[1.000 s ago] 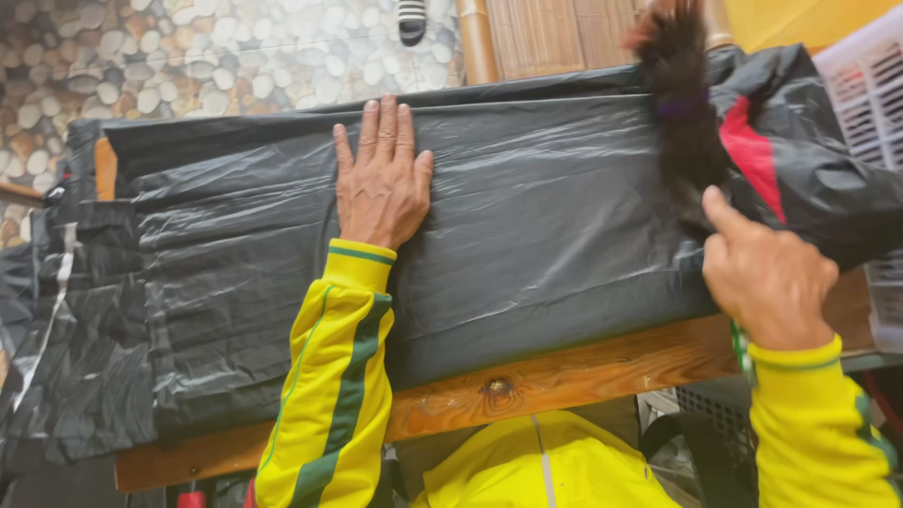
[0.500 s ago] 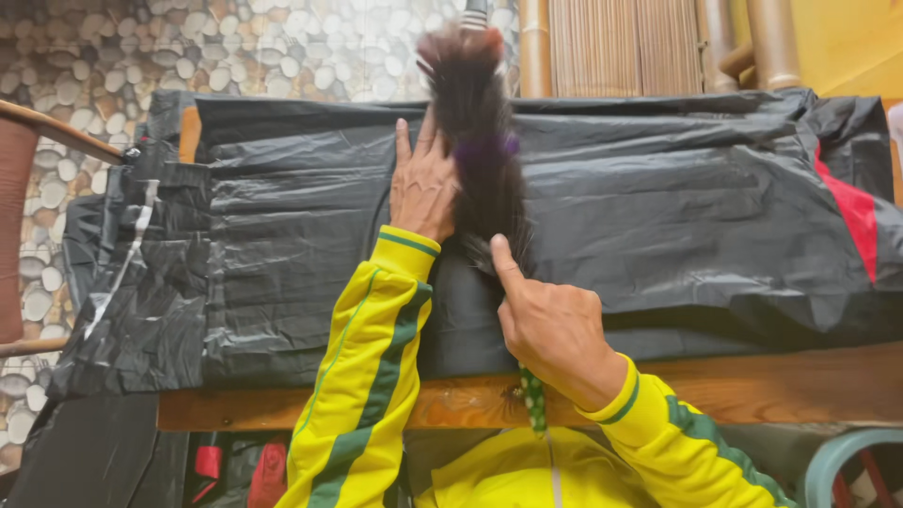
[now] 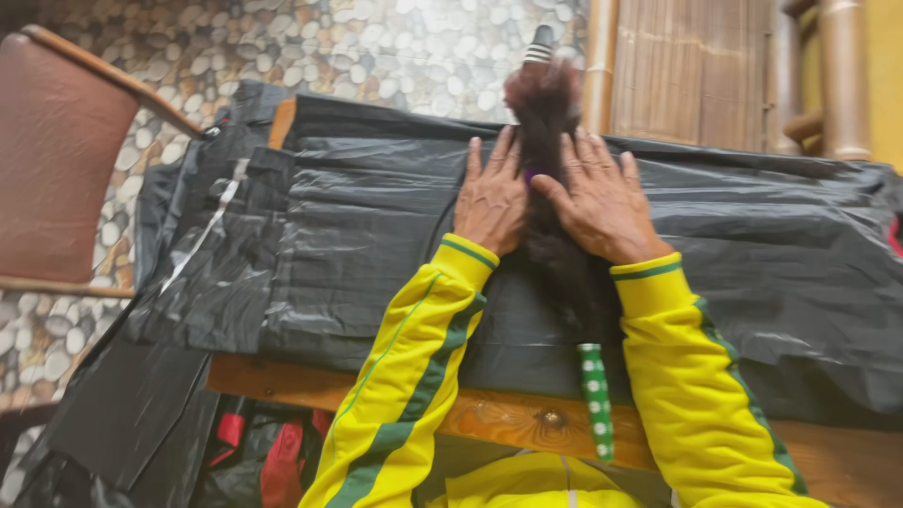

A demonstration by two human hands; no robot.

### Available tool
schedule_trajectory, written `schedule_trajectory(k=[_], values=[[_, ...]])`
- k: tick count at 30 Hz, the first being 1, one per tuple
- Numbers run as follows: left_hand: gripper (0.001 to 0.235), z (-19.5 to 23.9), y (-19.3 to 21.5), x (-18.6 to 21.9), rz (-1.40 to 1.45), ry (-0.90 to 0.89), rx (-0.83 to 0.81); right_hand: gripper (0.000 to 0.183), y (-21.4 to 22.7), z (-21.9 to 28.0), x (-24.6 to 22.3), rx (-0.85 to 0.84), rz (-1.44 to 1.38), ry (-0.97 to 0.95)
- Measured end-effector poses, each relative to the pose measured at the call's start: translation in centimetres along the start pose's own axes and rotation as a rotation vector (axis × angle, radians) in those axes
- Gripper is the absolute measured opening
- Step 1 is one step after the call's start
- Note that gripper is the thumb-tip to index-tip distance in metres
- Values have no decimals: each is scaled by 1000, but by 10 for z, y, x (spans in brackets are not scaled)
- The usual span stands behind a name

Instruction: The person uses a feather duster to wipe a large black plastic sheet laid on a wooden table, then folds the sheet into a compact bundle. The person repeatedly brushes the surface and folds the edges inward to create a neat roll.

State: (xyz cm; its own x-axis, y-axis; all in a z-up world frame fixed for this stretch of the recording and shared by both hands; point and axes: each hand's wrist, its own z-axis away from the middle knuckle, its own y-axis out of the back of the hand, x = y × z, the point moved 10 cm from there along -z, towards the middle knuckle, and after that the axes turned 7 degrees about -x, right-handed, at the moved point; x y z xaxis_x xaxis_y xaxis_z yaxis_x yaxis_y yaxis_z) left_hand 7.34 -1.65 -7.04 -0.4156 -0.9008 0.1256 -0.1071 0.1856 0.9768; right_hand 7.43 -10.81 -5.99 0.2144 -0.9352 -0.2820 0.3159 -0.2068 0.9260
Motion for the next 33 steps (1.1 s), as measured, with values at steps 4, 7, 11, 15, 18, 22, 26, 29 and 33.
schedule_trajectory(k=[4, 7, 11, 15, 18, 22, 26, 29, 33], values=[[51, 8, 18, 4, 17, 34, 43, 74, 4, 0, -1, 25, -33, 14], [44, 36, 76, 26, 20, 87, 249, 70, 10, 2, -2, 84, -21, 23], [76, 101, 120, 82, 168, 180, 130, 68, 3, -3, 7, 149, -19, 18], [91, 141, 76, 138, 400, 144, -96, 73, 9, -1, 7, 136, -61, 9], [85, 156, 82, 129, 410, 204, -4, 81, 19, 7, 5, 175, -186, 30], [66, 176, 70, 92, 1235, 318, -181, 94, 17, 4, 8, 154, -226, 20], [63, 235, 24, 66, 2160, 954, -65, 97, 15, 8, 10, 150, -230, 2], [37, 274, 26, 7, 2257, 1101, 216, 100, 14, 9, 5, 150, -203, 3], [19, 316, 54, -83, 2056, 1192, 617, 102, 18, 7, -1, 106, -143, 0]])
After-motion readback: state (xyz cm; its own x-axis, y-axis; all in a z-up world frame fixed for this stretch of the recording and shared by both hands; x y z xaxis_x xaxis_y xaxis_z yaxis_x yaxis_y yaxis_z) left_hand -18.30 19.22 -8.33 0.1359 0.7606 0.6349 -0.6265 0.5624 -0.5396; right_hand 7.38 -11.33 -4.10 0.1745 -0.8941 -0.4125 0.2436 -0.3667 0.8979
